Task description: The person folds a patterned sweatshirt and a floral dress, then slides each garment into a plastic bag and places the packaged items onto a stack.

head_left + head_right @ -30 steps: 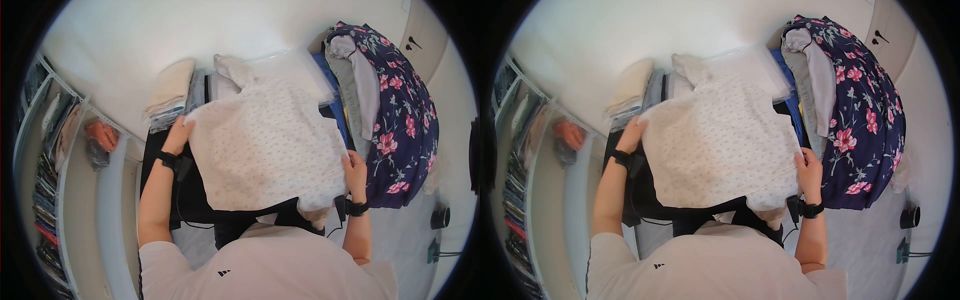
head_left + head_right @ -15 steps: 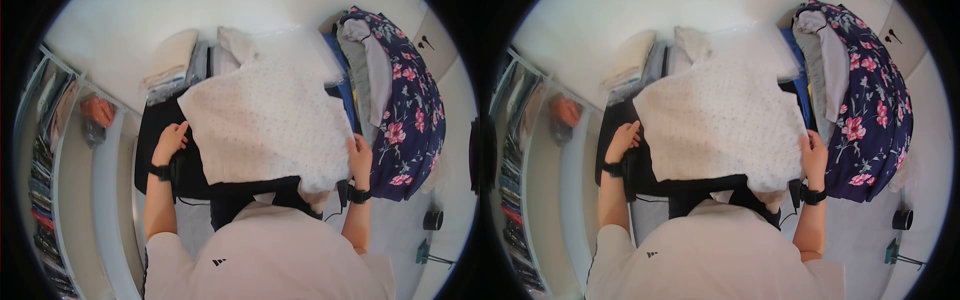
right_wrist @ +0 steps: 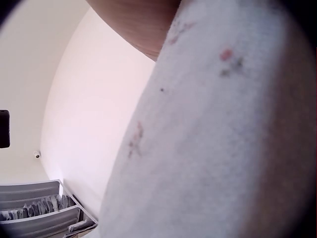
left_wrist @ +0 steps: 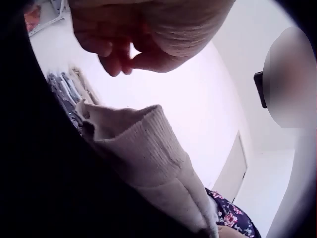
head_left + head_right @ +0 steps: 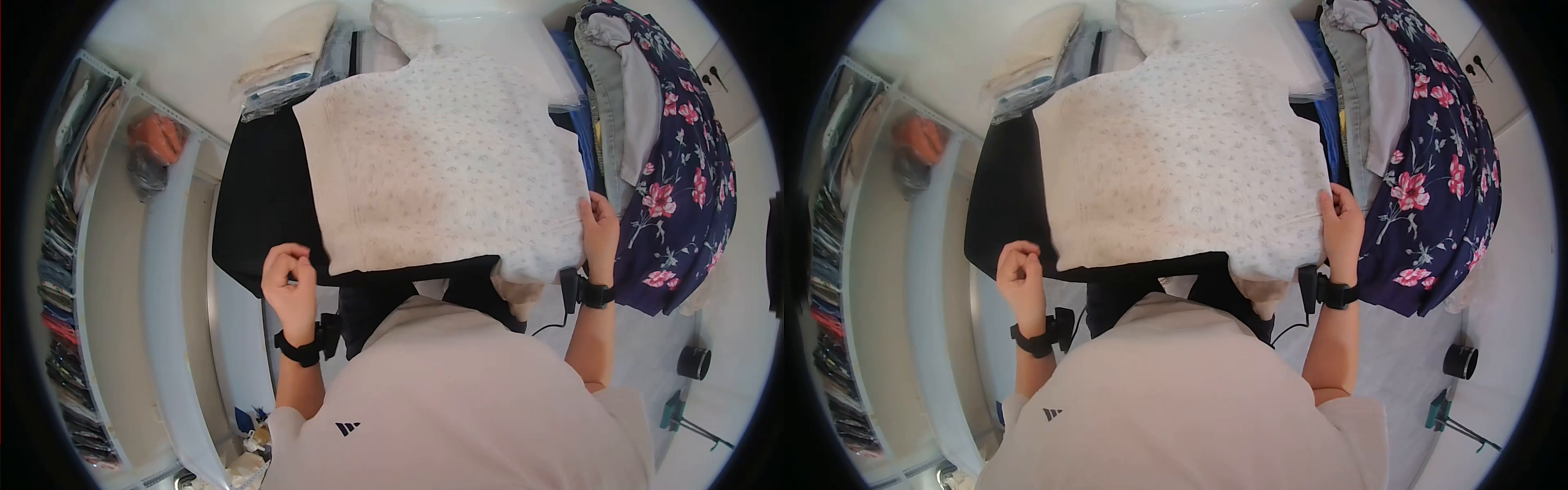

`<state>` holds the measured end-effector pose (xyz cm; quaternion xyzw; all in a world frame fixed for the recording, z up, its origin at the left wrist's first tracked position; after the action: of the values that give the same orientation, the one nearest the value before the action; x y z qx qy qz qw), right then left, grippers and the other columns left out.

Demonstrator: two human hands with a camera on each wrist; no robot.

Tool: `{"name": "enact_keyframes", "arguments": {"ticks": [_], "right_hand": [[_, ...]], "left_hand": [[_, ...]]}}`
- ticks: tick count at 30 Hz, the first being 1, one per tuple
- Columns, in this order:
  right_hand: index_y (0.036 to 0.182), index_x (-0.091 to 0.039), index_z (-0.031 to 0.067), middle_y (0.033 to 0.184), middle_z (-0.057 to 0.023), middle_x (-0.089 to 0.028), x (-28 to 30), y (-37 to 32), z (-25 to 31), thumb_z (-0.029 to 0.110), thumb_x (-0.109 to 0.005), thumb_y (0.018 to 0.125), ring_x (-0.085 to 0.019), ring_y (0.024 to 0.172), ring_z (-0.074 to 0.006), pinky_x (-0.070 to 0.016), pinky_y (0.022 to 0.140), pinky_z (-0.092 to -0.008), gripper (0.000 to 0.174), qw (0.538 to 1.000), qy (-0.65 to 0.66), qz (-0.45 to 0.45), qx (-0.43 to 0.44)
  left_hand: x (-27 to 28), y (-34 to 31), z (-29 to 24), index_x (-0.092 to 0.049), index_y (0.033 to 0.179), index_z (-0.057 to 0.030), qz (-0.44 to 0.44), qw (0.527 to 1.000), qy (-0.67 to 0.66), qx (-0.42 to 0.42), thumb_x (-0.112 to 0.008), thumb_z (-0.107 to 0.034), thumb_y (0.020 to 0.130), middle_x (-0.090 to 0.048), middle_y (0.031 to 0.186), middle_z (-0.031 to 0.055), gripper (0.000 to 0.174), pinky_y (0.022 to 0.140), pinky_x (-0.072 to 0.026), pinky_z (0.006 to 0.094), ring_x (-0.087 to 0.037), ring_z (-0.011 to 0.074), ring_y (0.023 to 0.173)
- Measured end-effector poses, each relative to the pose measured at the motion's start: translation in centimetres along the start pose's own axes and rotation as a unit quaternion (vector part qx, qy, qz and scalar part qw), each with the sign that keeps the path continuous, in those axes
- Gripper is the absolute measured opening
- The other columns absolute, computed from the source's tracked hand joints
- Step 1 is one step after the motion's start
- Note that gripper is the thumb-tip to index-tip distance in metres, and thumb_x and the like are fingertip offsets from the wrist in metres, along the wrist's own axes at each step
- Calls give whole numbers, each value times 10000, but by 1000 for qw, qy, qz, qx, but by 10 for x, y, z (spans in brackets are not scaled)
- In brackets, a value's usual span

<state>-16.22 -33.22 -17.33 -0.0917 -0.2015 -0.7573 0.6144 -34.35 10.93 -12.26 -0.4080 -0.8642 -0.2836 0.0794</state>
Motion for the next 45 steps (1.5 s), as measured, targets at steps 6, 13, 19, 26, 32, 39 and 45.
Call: {"name": "enact_keyframes", "arguments": {"ticks": [6, 13, 19, 26, 32, 39, 45], "right_hand": [[1130, -575, -35, 858, -23, -620, 3, -11, 6, 117, -599, 908, -521, 712, -64, -422, 649, -198, 270, 1000, 27, -13, 10], [1223, -505, -30, 993, -63, -607, 26, -66, 6, 114, -576, 924, -557, 835, -110, -449, 736, -220, 340, 995, 19, -99, 0], [1157, -568, -23, 1037, -80, -652, 9, -115, -30, 271, -611, 913, -584, 937, -101, -456, 786, -239, 385, 995, -43, -20, -87], [1052, -657, -11, 973, -63, -687, 52, -114, 11, 240, -643, 875, -624, 857, -115, -468, 796, -262, 308, 939, 256, 162, -164], [1035, -661, -26, 947, -34, -673, 51, -113, 19, 211, -664, 861, -599, 844, -98, -454, 809, -261, 293, 901, 201, 308, -229], [1052, -646, -47, 977, -79, -680, 60, -98, 49, 198, -685, 841, -630, 857, -134, -484, 797, -276, 327, 868, 269, 341, -239], [1211, -533, -60, 1106, -176, -644, 47, -46, 110, 207, -596, 893, -657, 975, -254, -515, 884, -344, 421, 846, 391, 283, -225]], "left_hand": [[1, -6, 3, -566, 914, -38, 94, 990, 60, -88, -554, 84, 687, -564, 1170, 148, 258, 893, -407, 365, -530, 281, 1056], [-36, -6, 20, -533, 1210, -73, 203, 943, 171, -199, -792, -36, 555, -484, 1356, 111, 705, 1045, -310, 470, -406, 340, 1289], [-37, 2, 26, -661, 1014, -93, 139, 948, 145, -246, -681, 9, 643, -590, 1216, 78, 385, 963, -381, 436, -516, 304, 1164], [19, 27, -26, -673, 966, -70, 107, 884, 252, -379, -554, 64, 656, -639, 1119, 63, 358, 899, -405, 428, -553, 285, 1108], [11, 3, 16, -657, 1015, -54, 283, 890, 213, -287, -654, -2, 632, -623, 1179, 83, 386, 977, -396, 455, -534, 304, 1164], [-5, -1, 21, -669, 1000, -75, 280, 883, 188, -325, -698, -43, 692, -638, 1153, 121, 312, 991, -408, 453, -552, 293, 1158], [0, 23, 29, -650, 995, -16, 275, 957, 83, 32, -594, -15, 817, -666, 928, 125, 186, 818, -464, 258, -642, 216, 864]]}}
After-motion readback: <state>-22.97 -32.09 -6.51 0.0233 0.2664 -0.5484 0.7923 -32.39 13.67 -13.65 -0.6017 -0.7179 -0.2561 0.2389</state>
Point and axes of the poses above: each hand's wrist, its own y-axis towards the middle knuckle, its own x-axis out of the back of the hand, z = x × y, the point moved 2 cm from there along y, towards the middle knuckle
